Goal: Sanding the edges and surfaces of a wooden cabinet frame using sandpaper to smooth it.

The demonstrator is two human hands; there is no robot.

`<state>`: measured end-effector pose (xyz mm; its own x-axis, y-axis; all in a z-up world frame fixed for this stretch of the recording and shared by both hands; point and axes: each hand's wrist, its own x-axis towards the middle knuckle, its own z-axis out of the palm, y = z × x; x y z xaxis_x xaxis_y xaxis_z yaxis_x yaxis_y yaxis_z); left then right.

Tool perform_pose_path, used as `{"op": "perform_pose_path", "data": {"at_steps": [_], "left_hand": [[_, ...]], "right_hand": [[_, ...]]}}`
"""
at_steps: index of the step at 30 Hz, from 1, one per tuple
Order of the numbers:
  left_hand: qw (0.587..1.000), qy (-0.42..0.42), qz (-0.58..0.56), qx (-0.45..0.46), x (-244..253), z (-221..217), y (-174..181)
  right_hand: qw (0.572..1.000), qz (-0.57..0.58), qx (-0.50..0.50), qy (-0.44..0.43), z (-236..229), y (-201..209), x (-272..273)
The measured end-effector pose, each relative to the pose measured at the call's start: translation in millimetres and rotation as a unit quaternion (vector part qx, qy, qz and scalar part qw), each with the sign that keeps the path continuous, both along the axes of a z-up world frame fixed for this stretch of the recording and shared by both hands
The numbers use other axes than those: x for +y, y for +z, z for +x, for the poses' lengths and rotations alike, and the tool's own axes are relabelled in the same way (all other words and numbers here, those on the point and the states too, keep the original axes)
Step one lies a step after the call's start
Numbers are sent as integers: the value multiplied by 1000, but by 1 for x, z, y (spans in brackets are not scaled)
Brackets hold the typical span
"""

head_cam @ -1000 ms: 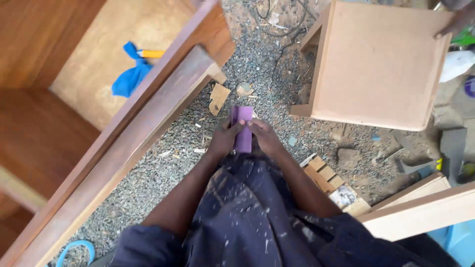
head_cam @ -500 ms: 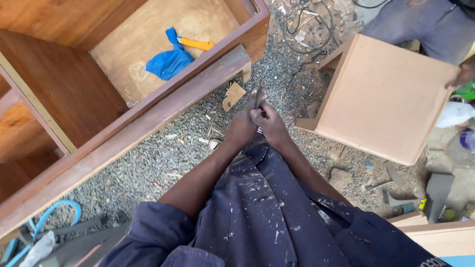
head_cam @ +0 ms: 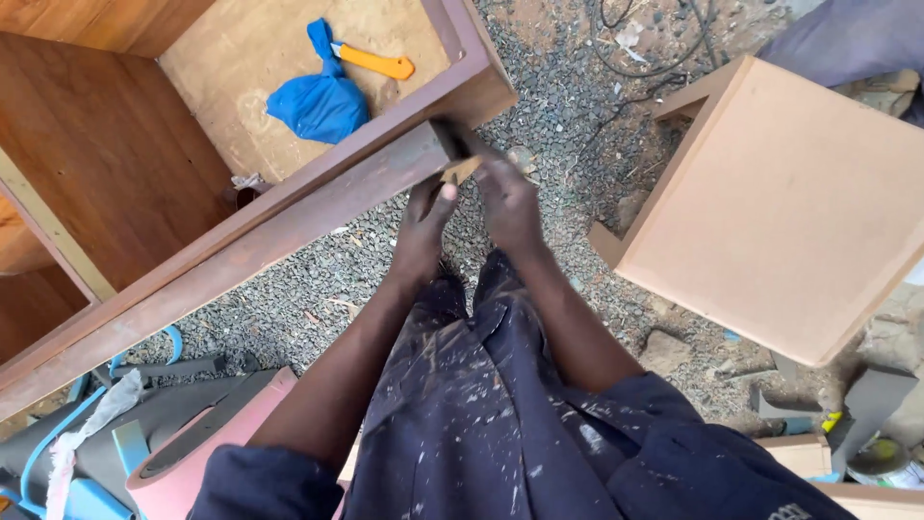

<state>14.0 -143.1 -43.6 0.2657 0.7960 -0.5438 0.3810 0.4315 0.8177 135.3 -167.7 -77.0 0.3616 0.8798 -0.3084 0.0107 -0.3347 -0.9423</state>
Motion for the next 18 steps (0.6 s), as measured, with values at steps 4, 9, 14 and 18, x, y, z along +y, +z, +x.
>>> {"op": "perform_pose_path", "data": {"at_steps": [4,9,14,18], "left_hand": [[992,91,-22,-88,10,14,-15],[974,152,-19,-167,4,8,-69],[967,172,-18,-188,14,12,-69],[975,136,-22,-176,0,-7,-94]], "right_hand": [[994,109,9,-20,-20,-102,10],[999,21,14,-31,-21,-231,29],[994,69,-82,-31,-24,-128,22],[993,96,12,-61,-27,-186,18]]}}
